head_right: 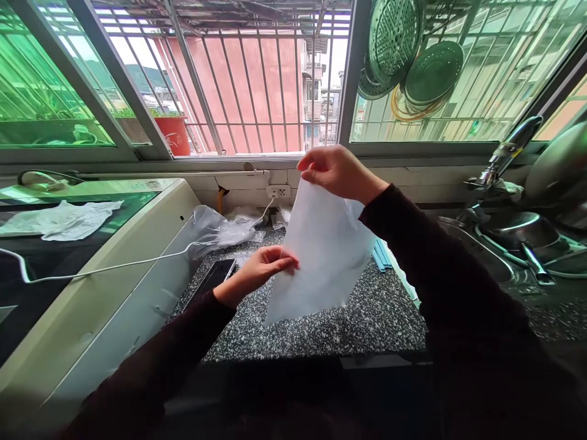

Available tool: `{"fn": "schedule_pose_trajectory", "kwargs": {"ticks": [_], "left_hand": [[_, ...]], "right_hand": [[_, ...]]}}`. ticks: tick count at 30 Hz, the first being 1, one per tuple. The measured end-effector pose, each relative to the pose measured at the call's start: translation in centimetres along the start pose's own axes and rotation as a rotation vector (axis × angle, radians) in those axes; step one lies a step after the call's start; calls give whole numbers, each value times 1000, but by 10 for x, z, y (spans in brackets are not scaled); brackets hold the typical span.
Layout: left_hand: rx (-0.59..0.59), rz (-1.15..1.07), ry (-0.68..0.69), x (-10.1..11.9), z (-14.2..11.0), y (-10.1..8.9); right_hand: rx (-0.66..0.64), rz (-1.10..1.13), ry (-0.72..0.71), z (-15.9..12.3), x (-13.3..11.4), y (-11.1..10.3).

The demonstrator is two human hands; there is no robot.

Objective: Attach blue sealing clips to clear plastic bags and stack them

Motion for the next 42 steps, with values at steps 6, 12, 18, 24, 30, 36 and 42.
{"fn": "schedule_pose_trajectory", "kwargs": {"ticks": [6, 12, 18, 24, 30, 36, 42], "left_hand": [[148, -62, -129, -19, -9, -19], [389, -124, -292, -73, -23, -46], [494, -152, -418, -123, -31, -62], [480, -212, -426, -148, -37, -63], [576, -132, -434, -150, -51, -67], [490, -192, -359, -127, -51, -54], [543, -223, -235, -96, -51, -57]], "right_hand": [[-198, -5, 31, 34, 28, 64], [-141, -201, 266, 19, 74, 100], [-86, -208, 318, -72, 110, 110], [-268, -271, 290, -177, 115, 150], [-356, -352, 284, -217, 114, 159], [-275, -293, 254, -207, 110, 153], [-155, -92, 462, -196, 114, 153]]}}
Point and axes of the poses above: each hand's wrist, its own z-axis towards the middle knuckle, its own y-axis out of the palm, x = y × z, the point moved 4 cm from there along z, towards the middle knuckle, and after that the axes turned 1 degree about z, right-handed, at the moved point
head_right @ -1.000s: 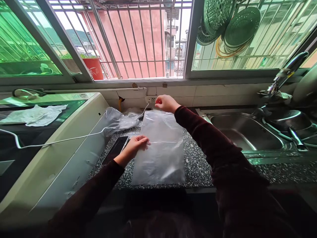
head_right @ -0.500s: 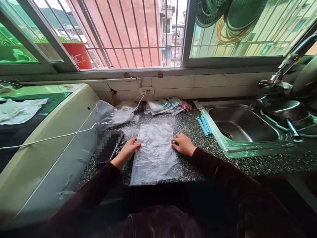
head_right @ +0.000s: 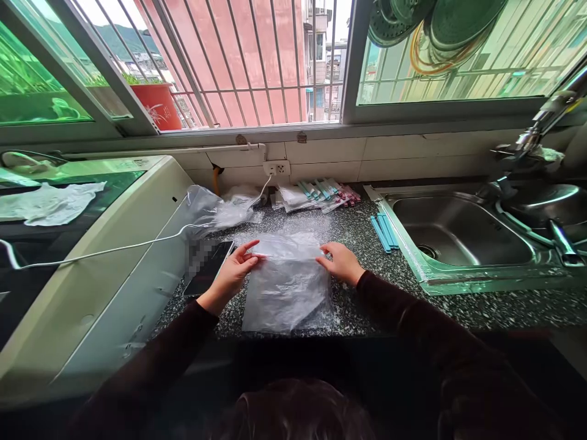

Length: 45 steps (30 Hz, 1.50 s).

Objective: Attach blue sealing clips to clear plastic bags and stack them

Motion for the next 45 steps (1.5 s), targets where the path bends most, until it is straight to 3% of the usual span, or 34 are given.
{"fn": "schedule_pose_trajectory", "kwargs": {"ticks": [5, 7, 10, 17, 22, 25, 29, 32, 36, 41, 45], "left_hand": [[5, 36, 119, 25, -3, -4], [-18, 73, 141, 32, -4, -3], [-33, 134, 151, 40, -4, -3], [-7, 207, 193, 56, -3, -6], [41, 240, 316, 73, -1, -3], [62, 353, 439, 85, -3, 1], [133, 690, 728, 94, -15, 7], [137, 917, 889, 83, -26, 13], [118, 1083, 957, 49, -38, 18], [-98, 1155, 946, 0, -56, 26], [-226, 1161, 963, -21, -65, 35]], "right_hand": [[-43, 583, 398, -5, 7, 17], [-17, 789, 441, -4, 0, 21], [94, 904, 396, 1, -12, 12], [91, 678, 145, 11, -36, -30], [234, 378, -71, 16, -52, -65], [349, 188, -224, 17, -64, -85], [479, -47, -354, 6, -72, -95], [464, -166, -373, -7, -65, -85], [370, -274, -359, -28, -40, -60], [212, -409, -373, -55, -22, -28], [131, -451, -453, -67, -39, -8]]}}
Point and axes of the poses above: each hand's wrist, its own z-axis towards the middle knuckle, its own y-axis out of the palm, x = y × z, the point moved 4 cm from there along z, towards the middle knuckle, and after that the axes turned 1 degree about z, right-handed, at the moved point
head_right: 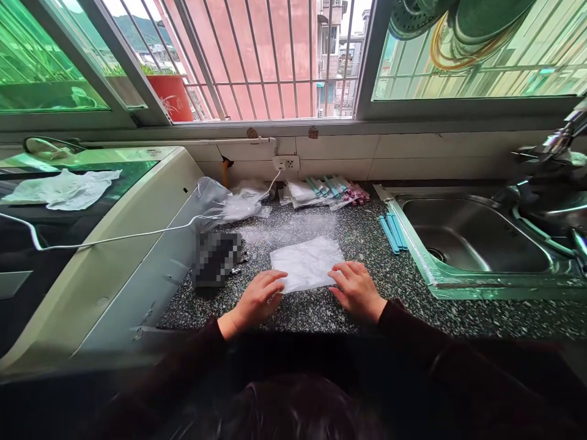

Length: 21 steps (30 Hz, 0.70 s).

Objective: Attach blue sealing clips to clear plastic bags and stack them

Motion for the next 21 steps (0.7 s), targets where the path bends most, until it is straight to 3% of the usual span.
{"fn": "schedule_pose_trajectory", "kwargs": {"ticks": [5, 11, 14, 19, 21], "left_hand": [[3, 18, 174, 15, -1, 9], [74, 248, 56, -3, -4, 5], [133, 306, 99, -7, -6, -4], [145, 365, 239, 14, -10, -9], [146, 365, 293, 26, -14, -8]], "right_hand": [[-12, -50, -104, 13, -22, 11], [36, 74, -120, 13, -7, 17], [57, 110, -126, 12, -3, 16], [163, -77, -147, 10, -16, 11], [142, -88, -180, 7, -23, 15]]}}
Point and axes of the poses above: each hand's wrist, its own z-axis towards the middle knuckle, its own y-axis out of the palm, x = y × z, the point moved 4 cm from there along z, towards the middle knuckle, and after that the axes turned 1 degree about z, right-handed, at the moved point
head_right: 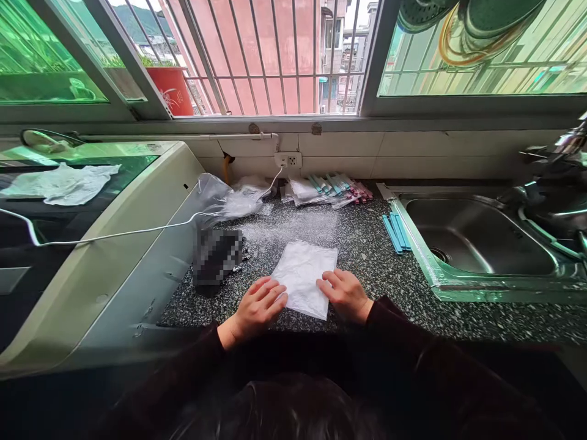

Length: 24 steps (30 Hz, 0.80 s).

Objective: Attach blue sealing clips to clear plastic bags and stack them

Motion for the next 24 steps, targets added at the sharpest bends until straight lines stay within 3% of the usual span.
{"fn": "schedule_pose_trajectory", "kwargs": {"ticks": [5, 11, 14, 19, 24], "left_hand": [[-33, -134, 81, 8, -8, -2], [-170, -273, -109, -29, -17, 17], [-233, -339, -123, -39, -15, 28], [-339, -346, -64, -39, -9, 42], [-323, -388, -97, -37, -5, 50]], "right_hand": [[-5, 157, 12, -13, 2, 9], [9, 304, 5, -17, 11, -1], [-12, 358, -22, -17, 12, -2], [-3, 425, -32, -25, 17, 6], [-44, 421, 47, -32, 21, 8]]}}
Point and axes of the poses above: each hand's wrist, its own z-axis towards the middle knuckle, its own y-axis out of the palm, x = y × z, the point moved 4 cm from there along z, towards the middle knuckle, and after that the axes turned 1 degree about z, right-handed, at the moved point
